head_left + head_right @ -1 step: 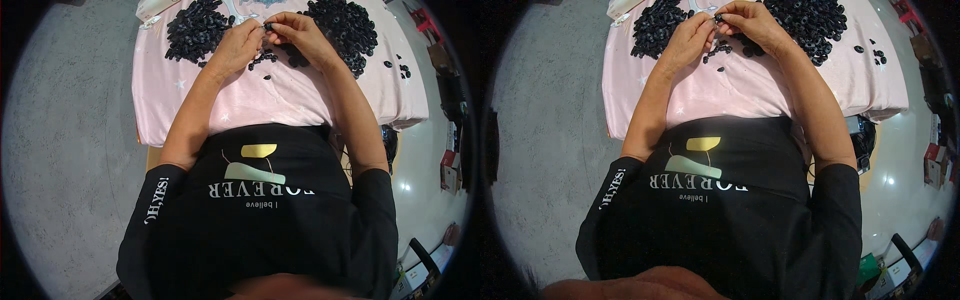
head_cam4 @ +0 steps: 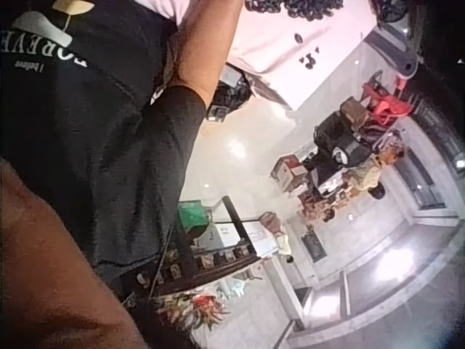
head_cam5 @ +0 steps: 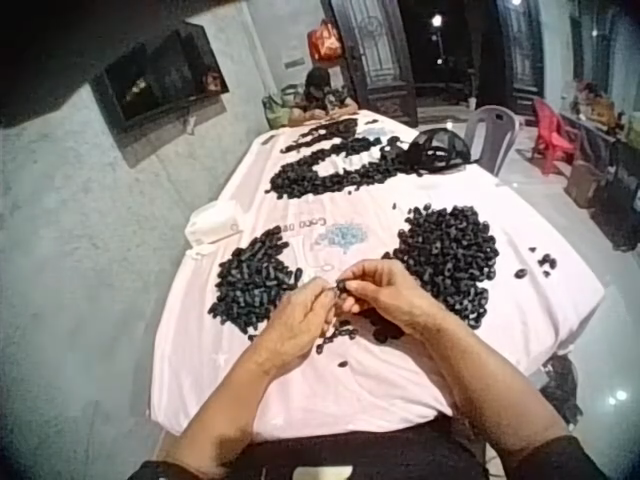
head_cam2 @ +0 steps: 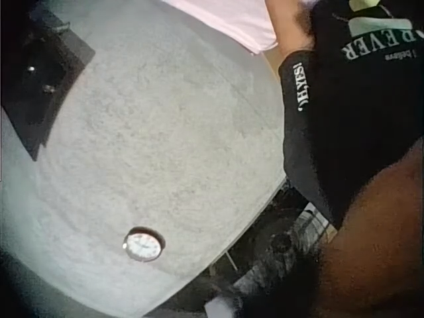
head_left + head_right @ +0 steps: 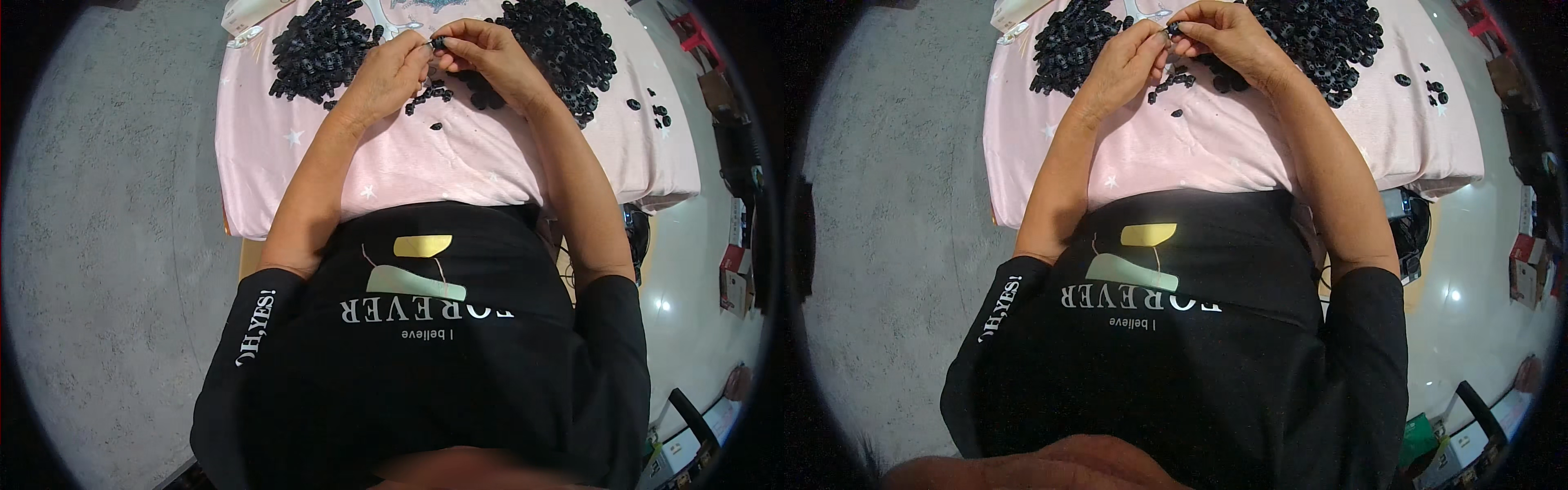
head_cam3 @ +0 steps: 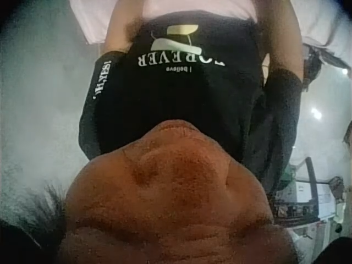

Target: Sorting and inspecting a large number of small black buttons on a pink work surface.

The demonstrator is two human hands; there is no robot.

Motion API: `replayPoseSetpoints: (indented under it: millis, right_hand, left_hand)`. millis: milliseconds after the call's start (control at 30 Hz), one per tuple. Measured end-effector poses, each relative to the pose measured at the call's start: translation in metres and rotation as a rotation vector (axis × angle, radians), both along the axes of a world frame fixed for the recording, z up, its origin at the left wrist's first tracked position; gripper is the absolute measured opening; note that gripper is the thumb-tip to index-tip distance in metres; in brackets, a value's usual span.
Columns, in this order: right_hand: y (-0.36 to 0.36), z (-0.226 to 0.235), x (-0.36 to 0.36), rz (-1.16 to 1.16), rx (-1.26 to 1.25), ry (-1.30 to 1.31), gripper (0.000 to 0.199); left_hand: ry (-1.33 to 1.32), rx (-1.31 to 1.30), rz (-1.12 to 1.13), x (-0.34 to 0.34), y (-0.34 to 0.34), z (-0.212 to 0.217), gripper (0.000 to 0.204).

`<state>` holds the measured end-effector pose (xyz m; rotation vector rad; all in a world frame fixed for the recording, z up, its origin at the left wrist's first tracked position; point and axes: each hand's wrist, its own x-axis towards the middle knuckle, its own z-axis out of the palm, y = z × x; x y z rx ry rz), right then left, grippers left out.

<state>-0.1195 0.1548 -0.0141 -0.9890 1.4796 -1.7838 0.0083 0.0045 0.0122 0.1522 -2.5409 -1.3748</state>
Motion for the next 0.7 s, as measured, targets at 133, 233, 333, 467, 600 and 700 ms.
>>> replayPoseSetpoints:
  millis: [133, 233, 333, 467, 600, 700]
  right_hand:
    - [-0.0008, -0.0013, 0.0008, -0.005, -0.01, 0.0, 0.022]
    - [-0.0004, -0.0026, -0.0006, 0.001, -0.001, -0.002, 0.022]
    - [0.0008, -0.001, -0.0003, 0.01, 0.011, -0.032, 0.021]
    - [0.0002, -0.0031, -0.0002, 0.017, -0.009, -0.041, 0.021]
    - [0.0015, 0.0018, 0.0019, 0.011, 0.016, 0.011, 0.02]
    - [0.0018, 0.0014, 0.0011, 0.009, 0.023, 0.024, 0.019]
  left_hand:
    - [-0.009, -0.006, -0.019, 0.0008, -0.0006, 0.0012, 0.024]
    - [-0.04, -0.004, -0.033, 0.0027, 0.0016, 0.0036, 0.024]
    - [-0.046, 0.019, -0.029, 0.0022, 0.0016, 0.0029, 0.024]
    - [-0.067, 0.008, -0.014, 0.0017, 0.0021, 0.0031, 0.024]
    - [-0.043, 0.023, -0.03, 0.0015, 0.0024, 0.0018, 0.025]
    - [0.006, -0.003, -0.03, 0.0004, 0.0027, 0.0008, 0.025]
